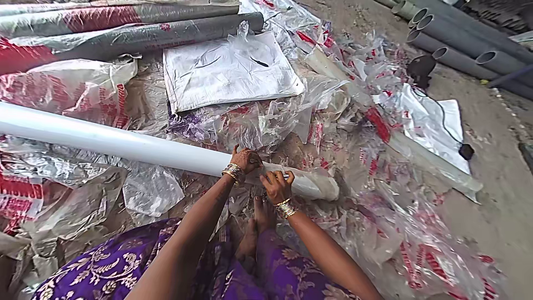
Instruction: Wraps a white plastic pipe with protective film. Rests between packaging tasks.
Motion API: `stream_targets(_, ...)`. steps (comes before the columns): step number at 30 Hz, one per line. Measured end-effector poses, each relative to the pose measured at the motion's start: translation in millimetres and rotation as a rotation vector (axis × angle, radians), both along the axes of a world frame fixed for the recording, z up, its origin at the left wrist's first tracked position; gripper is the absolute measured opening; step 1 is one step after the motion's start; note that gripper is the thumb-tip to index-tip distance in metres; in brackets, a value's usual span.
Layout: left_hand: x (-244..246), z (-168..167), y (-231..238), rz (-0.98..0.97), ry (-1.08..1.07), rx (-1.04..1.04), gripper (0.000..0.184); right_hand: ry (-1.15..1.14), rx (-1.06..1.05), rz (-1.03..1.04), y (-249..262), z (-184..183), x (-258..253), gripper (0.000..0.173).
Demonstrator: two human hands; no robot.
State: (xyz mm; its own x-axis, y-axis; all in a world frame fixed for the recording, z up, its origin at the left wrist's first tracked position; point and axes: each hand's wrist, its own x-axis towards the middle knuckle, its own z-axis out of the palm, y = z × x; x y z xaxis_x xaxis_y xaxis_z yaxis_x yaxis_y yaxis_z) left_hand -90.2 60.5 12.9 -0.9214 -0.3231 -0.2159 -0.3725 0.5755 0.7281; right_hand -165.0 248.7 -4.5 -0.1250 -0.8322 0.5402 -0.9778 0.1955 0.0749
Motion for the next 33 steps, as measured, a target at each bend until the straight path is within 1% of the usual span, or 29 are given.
stream_targets(5,-0.2,1.0,-0.3,0.028,0.034,0.017,0.020,-0.023,-0.014,0.013,2.6,-2.6,-13.9,0.019)
stream_targets(10,-0.3,-2.5,1.4,0.057,0.071,0.006,0.018,-0.043,-0.028,-0.004,-8.2,2.8,-12.5,0.018)
stream_targets(13,0.5,-3.6,3.4,0.084,0.080,0.007,0.018,-0.055,0.026,-0.018,-13.6,9.7,-12.7,0.016)
stream_targets(17,1.8,-1.4,3.9,0.103,0.056,0.015,0.021,-0.021,0.047,-0.045,-1.1,10.1,-21.6,0.015)
stream_targets(19,3.0,0.1,6.5,0.167,0.077,0.046,0.024,-0.034,0.072,-0.101,6.6,11.6,-27.1,0.015)
stream_targets(21,4.3,-0.1,11.4,0.366,0.156,0.139,0.028,-0.102,0.118,-0.194,17.1,16.5,-32.6,0.017)
stream_targets(22,2.7,2.2,11.5,0.439,0.173,0.164,0.030,-0.124,0.113,-0.231,18.2,20.5,-36.0,0.018)
stream_targets(23,1.0,4.1,12.0,0.471,0.170,0.170,0.031,-0.127,0.083,-0.250,16.6,24.8,-37.1,0.018)
stream_targets(26,-2.1,0.8,9.4,0.472,0.190,0.177,0.029,-0.140,-0.014,-0.221,-2.2,34.6,-22.8,0.019)
stream_targets(29,-1.9,0.8,10.2,0.472,0.183,0.208,0.029,-0.148,-0.016,-0.209,-12.4,32.7,-17.9,0.018)
stream_targets(31,-1.0,1.1,9.2,0.486,0.186,0.214,0.029,-0.162,-0.022,-0.279,-7.6,35.1,-23.3,0.018)
stream_targets(33,-2.5,-0.9,8.5,0.496,0.203,0.228,0.027,-0.205,-0.057,-0.423,9.9,41.0,-35.1,0.016)
